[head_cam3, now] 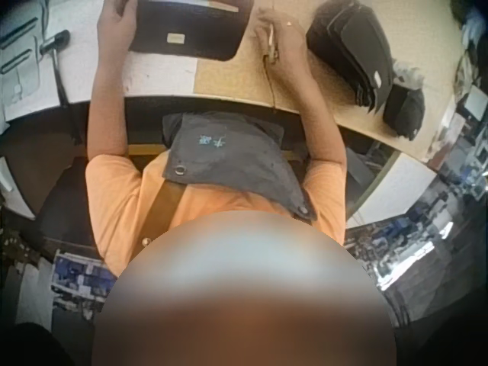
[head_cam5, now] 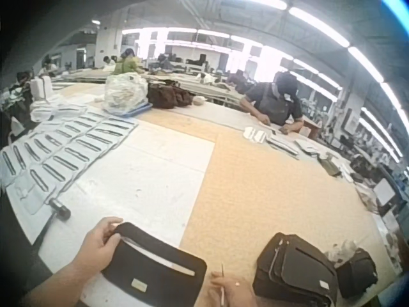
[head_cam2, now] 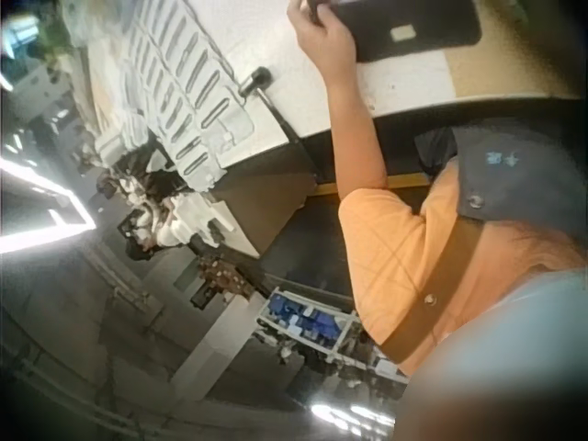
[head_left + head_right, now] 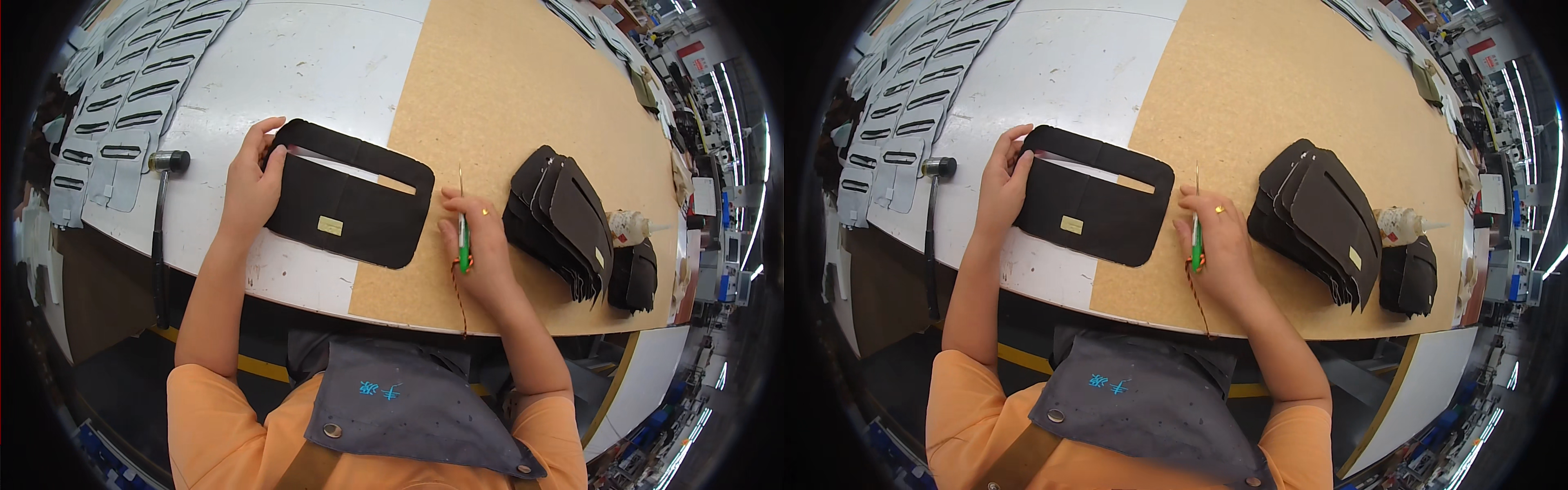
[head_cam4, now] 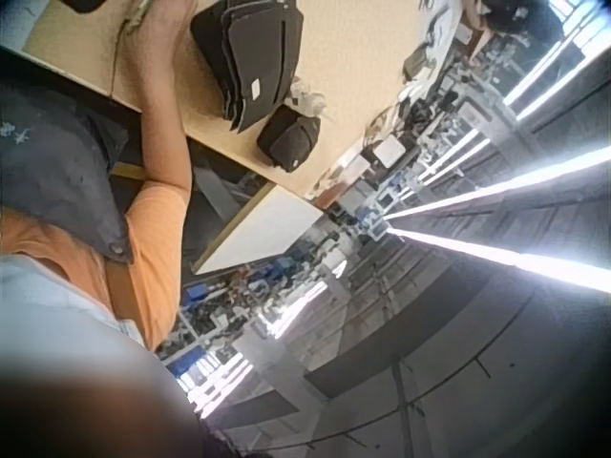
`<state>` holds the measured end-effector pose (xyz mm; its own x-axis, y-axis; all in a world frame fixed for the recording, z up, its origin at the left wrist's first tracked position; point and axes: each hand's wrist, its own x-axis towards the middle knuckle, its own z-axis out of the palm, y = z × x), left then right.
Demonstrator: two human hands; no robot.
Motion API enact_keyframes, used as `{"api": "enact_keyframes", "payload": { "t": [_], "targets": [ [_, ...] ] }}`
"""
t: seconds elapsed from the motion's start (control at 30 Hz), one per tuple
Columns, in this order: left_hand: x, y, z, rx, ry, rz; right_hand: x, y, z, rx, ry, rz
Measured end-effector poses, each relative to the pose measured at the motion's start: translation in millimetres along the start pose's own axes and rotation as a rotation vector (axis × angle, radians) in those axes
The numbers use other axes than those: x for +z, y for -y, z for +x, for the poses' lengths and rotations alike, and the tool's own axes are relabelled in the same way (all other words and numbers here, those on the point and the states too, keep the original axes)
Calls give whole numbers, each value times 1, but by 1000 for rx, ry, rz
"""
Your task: Assembling leather components by applying adhesive and checking alignment.
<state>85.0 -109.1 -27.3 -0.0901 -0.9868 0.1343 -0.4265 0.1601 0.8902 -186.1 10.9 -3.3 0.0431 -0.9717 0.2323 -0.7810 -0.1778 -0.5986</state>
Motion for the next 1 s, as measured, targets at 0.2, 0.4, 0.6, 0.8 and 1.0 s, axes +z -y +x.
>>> {"api": "enact_keyframes", "payload": {
  "t": [0.2, 0.4, 0.6, 0.8, 1.0],
  "targets": [
    [-8, 0, 28, -26, 61, -32, 15, 4, 35, -146, 37, 82],
    [-9, -4, 26, -141, 26, -135, 16, -3, 31, -48, 83, 95],
    [-12, -7, 26, 14, 73, 70, 17, -6, 30, -35, 116, 138],
    [-17, -10, 25, 23, 107, 123, 13, -6, 30, -21, 148, 167],
    [-20, -14, 26, 41, 190, 92, 13, -14, 28, -53, 129, 166]
  ]
}}
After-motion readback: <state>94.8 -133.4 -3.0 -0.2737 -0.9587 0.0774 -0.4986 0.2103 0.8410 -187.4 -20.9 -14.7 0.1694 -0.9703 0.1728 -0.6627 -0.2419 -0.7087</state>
